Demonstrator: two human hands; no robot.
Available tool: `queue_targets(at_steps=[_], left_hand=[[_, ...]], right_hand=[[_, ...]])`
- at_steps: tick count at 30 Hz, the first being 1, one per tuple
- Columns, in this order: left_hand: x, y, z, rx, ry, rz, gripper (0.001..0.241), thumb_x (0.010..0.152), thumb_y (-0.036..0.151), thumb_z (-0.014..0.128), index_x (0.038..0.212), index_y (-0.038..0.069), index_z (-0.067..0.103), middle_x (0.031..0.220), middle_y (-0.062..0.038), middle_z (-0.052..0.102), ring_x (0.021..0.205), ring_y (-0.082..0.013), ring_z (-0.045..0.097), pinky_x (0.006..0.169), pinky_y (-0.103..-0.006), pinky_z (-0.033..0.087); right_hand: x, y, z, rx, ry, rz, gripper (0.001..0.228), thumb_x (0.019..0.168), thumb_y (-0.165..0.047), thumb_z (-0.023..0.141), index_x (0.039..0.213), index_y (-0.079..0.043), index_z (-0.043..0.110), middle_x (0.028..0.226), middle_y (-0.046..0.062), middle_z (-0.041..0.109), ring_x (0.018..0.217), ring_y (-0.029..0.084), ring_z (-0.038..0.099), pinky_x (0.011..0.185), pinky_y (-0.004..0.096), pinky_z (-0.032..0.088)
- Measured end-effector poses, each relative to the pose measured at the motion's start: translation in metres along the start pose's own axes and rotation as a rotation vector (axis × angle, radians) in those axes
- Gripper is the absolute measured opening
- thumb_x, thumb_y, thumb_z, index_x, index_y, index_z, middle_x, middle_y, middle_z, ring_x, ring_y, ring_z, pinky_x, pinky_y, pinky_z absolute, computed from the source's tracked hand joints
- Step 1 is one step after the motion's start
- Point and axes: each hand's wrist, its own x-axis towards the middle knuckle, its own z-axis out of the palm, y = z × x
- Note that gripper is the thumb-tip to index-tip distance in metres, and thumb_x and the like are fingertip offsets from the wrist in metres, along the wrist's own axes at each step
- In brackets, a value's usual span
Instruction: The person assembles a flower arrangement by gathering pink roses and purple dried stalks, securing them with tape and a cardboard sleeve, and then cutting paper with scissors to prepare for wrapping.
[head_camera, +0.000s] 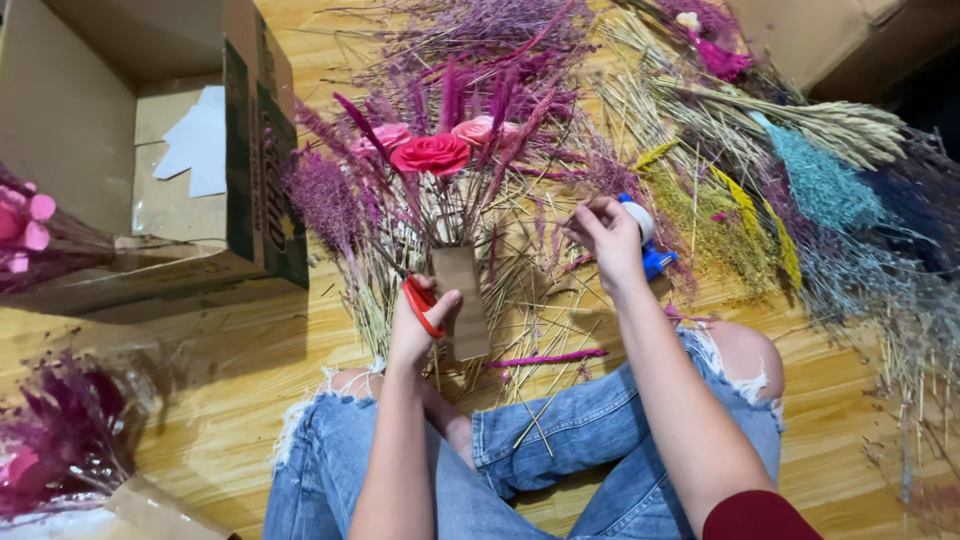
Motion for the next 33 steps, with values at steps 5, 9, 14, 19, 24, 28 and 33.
queue_targets(at_steps=[5, 9, 14, 19, 24, 28, 33], left_hand=[[-0.007, 0.013, 0.000, -0.090, -0.049, -0.025, 0.052, 0.080, 0.005, 0.091, 0.109, 0.010, 0.048, 0.096, 0.000, 0.052, 0.092, -0.0141, 0.053, 0.082, -0.0291, 0.047], [-0.006, 0.011, -0.001, -0.064, -0.072, -0.040, 0.053, 0.079, 0.008, 0.092, 0.109, 0.011, 0.048, 0.093, -0.001, 0.055, 0.087, -0.0144, 0.054, 0.075, -0.0281, 0.049], [-0.011, 0.019, 0.003, -0.075, -0.083, -0.056, 0.051, 0.080, 0.008, 0.091, 0.108, 0.010, 0.049, 0.094, -0.004, 0.059, 0.088, -0.0159, 0.057, 0.076, -0.0300, 0.052], [-0.006, 0.027, 0.006, -0.029, -0.086, -0.014, 0.053, 0.078, 0.010, 0.094, 0.107, 0.011, 0.049, 0.095, -0.003, 0.060, 0.090, -0.0165, 0.058, 0.081, -0.0311, 0.051], [-0.004, 0.039, 0.004, 0.069, -0.076, -0.109, 0.039, 0.080, 0.008, 0.084, 0.105, 0.012, 0.055, 0.104, -0.003, 0.063, 0.101, -0.0179, 0.063, 0.092, -0.0312, 0.052], [0.001, 0.032, 0.003, 0.203, -0.021, -0.062, 0.038, 0.079, 0.019, 0.085, 0.105, 0.011, 0.059, 0.100, -0.003, 0.064, 0.097, -0.0173, 0.062, 0.089, -0.0321, 0.051], [-0.006, 0.056, 0.012, 0.360, 0.094, -0.273, 0.054, 0.080, 0.039, 0.080, 0.121, 0.013, 0.055, 0.123, -0.011, 0.066, 0.113, -0.0287, 0.069, 0.098, -0.0483, 0.064]], right_hand=[[0.006, -0.018, 0.023, 0.134, -0.009, 0.055, 0.014, 0.099, -0.015, 0.073, 0.103, -0.007, 0.061, 0.095, 0.006, 0.066, 0.087, 0.026, 0.078, 0.083, 0.041, 0.071], [0.031, -0.040, 0.027, 0.186, -0.045, -0.009, 0.015, 0.103, -0.021, 0.069, 0.106, -0.012, 0.058, 0.099, 0.007, 0.069, 0.097, 0.029, 0.079, 0.090, 0.042, 0.069], [0.069, -0.084, 0.035, 0.328, -0.189, 0.042, 0.008, 0.105, -0.024, 0.064, 0.106, -0.016, 0.061, 0.115, 0.007, 0.074, 0.108, 0.026, 0.078, 0.096, 0.037, 0.067], [0.104, -0.119, 0.043, 0.626, -0.480, 0.275, 0.016, 0.106, -0.021, 0.061, 0.102, -0.016, 0.076, 0.115, 0.012, 0.078, 0.110, 0.024, 0.078, 0.104, 0.038, 0.059], [0.113, -0.168, 0.034, 0.863, -0.386, 0.106, 0.011, 0.103, -0.007, 0.061, 0.101, 0.000, 0.069, 0.148, 0.023, 0.062, 0.094, 0.017, 0.074, 0.087, 0.031, 0.063], [0.115, -0.191, 0.024, 0.706, -0.152, 0.125, 0.021, 0.107, -0.006, 0.057, 0.122, 0.003, 0.069, 0.113, 0.013, 0.072, 0.100, 0.019, 0.067, 0.091, 0.028, 0.057], [0.132, -0.203, 0.010, 0.874, -0.177, 0.117, 0.013, 0.111, -0.003, 0.060, 0.116, 0.000, 0.072, 0.108, 0.013, 0.075, 0.099, 0.019, 0.072, 0.087, 0.028, 0.056]])
